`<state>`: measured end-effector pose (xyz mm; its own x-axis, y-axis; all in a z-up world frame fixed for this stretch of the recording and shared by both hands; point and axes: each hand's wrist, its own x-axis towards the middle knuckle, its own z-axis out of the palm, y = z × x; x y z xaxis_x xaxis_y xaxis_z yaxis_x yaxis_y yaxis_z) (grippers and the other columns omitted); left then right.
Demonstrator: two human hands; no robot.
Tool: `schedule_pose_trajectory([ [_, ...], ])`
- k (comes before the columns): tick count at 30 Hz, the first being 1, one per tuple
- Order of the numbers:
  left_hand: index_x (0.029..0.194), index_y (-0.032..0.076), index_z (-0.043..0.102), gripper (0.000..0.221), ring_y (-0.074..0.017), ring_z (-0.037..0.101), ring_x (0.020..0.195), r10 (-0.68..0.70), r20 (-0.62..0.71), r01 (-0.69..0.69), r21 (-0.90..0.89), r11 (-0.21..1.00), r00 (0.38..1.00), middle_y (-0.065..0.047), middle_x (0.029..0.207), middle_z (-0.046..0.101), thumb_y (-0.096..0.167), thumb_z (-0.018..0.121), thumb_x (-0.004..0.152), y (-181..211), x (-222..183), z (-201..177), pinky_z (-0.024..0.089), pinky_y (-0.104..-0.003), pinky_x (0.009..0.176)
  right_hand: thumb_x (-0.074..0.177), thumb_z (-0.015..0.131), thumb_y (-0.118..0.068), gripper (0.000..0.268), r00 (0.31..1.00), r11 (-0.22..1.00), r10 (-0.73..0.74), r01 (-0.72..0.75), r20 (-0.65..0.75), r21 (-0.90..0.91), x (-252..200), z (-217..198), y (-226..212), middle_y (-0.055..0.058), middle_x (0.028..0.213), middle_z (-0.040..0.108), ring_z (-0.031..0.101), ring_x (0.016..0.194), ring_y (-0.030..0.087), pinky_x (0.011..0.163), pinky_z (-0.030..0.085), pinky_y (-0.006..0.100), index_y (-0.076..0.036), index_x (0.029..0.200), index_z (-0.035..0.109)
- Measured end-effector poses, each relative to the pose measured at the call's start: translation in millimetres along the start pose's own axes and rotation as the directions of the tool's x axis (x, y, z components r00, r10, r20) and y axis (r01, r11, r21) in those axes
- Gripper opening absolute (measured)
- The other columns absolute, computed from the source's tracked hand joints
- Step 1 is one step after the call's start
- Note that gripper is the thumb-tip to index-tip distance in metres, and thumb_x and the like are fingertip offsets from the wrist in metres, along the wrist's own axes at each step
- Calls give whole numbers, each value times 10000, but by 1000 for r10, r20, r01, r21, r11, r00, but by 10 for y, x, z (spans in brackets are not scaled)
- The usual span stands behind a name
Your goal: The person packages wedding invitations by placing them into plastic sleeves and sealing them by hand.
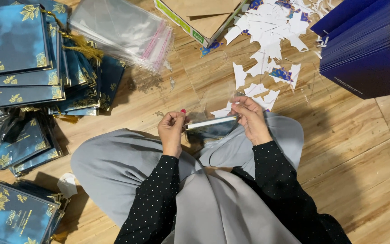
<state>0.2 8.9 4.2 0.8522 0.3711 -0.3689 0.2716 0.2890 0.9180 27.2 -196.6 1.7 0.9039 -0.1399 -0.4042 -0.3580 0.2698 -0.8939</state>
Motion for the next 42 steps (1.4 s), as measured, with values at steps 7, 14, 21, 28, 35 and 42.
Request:
schedule_pose_trajectory([
  [7,949,27,527,243,-122,581,517,-113,36,114,-28,993,993,-85,591,589,-3,625,728,-141,-28,-191,508,-206,506,725,637,-22,432,994,994,98,-100,38,46,-154,-13,-100,53,597,547,628,558,131,575,554,239,-20,1130,487],
  [14,957,75,589,277,-79,487,507,-58,56,43,234,971,997,-56,560,601,9,605,688,-222,-99,-280,402,-173,467,670,605,24,380,996,992,66,-72,-58,-103,-265,-59,56,61,641,576,601,569,107,535,500,191,-23,1041,540],
  [21,849,135,695,262,-52,431,464,-175,121,124,344,931,977,-20,510,574,29,568,646,-259,-13,-321,340,-151,435,626,594,-12,276,985,978,102,-125,-142,-169,-320,34,28,48,633,551,570,591,92,536,483,158,-51,897,628],
  [28,794,110,727,267,-44,422,512,-185,306,82,320,944,934,-29,534,572,20,507,672,-145,11,-338,333,-126,483,619,574,-37,263,970,973,192,-207,-150,-98,-39,-190,302,92,696,588,571,601,102,587,511,202,-34,870,650],
  [35,864,65,706,270,-160,556,755,-26,462,-167,372,913,886,-100,753,624,-49,532,692,-246,111,-552,486,-267,707,621,569,-54,232,960,968,237,-246,-147,-46,-29,-128,223,100,644,562,532,561,101,621,531,229,20,818,667],
  [42,897,138,687,246,-309,579,955,-132,522,-321,685,654,843,-49,968,625,163,698,652,-127,5,-508,449,-427,830,658,543,-77,216,970,967,199,-217,-140,-132,-72,-202,316,102,688,581,575,626,135,643,525,264,27,796,673],
])
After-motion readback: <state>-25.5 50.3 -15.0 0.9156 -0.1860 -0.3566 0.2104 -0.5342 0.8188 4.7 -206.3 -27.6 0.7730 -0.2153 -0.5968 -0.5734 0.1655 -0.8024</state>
